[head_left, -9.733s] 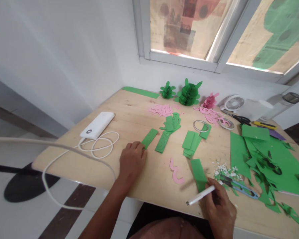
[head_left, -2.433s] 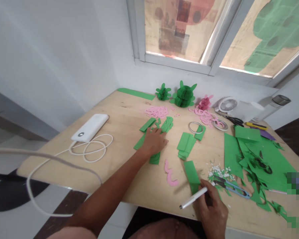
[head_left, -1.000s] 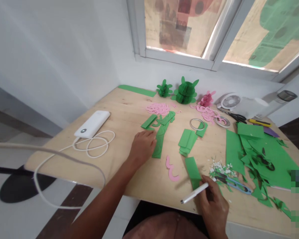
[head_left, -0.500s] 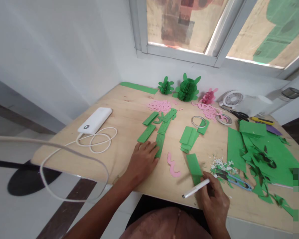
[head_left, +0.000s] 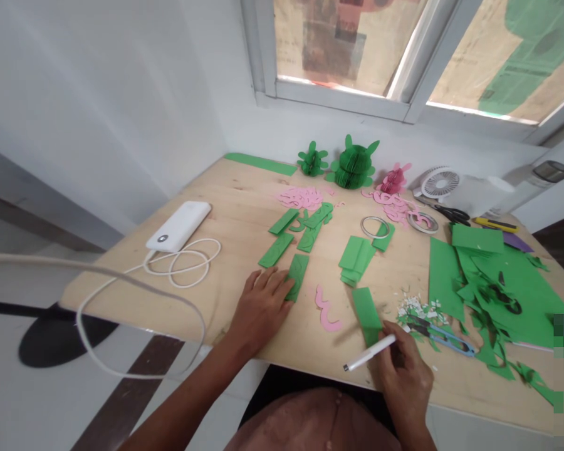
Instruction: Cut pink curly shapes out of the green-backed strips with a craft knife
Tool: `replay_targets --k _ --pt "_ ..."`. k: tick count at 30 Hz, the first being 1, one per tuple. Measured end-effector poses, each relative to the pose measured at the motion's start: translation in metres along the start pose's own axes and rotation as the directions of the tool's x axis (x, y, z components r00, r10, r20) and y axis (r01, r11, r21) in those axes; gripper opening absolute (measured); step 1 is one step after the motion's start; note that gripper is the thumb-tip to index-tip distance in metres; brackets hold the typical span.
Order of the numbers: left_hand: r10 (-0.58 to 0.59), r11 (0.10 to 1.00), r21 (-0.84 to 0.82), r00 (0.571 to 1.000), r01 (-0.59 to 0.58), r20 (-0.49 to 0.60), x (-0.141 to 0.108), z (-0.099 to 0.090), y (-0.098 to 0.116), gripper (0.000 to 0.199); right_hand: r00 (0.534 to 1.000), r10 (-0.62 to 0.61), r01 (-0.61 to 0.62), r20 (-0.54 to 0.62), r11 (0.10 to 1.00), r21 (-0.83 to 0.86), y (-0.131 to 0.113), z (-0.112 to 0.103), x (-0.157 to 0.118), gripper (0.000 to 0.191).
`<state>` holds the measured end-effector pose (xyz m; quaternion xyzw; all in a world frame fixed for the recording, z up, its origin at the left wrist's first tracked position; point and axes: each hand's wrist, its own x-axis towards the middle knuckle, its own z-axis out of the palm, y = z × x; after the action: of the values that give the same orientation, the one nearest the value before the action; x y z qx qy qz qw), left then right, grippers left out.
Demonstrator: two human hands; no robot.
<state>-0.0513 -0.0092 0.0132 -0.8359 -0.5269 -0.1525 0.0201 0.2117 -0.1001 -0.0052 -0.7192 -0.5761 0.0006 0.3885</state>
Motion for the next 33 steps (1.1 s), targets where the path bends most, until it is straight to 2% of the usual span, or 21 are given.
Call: replay_targets --k 5,15,18,23,27,33 --pt "0.008 1.0 -0.025 1.0 -0.008 -0.022 0.005 0.002 0.0 0.023 1.0 0.011 -0.011 0.008 1.0 -0.013 0.001 0.001 -0.001 0.037" --pt "-0.031 0.999 -0.007 0.999 0.031 0.017 0.033 0.006 -0.005 0.023 1.0 -0.018 0.018 -0.002 1.0 -0.016 0.003 0.001 -0.001 0.034" --pt "-0.043 0.999 -0.018 0.999 0.043 0.0 0.029 0.006 -0.004 0.025 1.0 -0.019 0.019 -0.002 1.0 -0.019 0.003 0.001 -0.001 0.034" --pt "-0.038 0.999 -0.035 0.997 0.036 -0.068 0.008 0.006 -0.001 0.027 1.0 -0.017 0.017 -0.011 1.0 -0.006 0.002 0.001 0.0 0.033" --pt "-0.006 0.995 -0.099 0.996 -0.003 -0.092 -0.002 0.003 0.008 0.028 1.0 -0.022 0.022 -0.003 1.0 0.009 0.0 0.0 0.0 0.032" --pt "0.099 0.973 -0.192 0.983 -0.127 -0.152 0.0 0.005 0.03 0.027 1.0 -0.015 0.016 -0.009 0.999 0.038 -0.001 0.001 -0.001 0.027"
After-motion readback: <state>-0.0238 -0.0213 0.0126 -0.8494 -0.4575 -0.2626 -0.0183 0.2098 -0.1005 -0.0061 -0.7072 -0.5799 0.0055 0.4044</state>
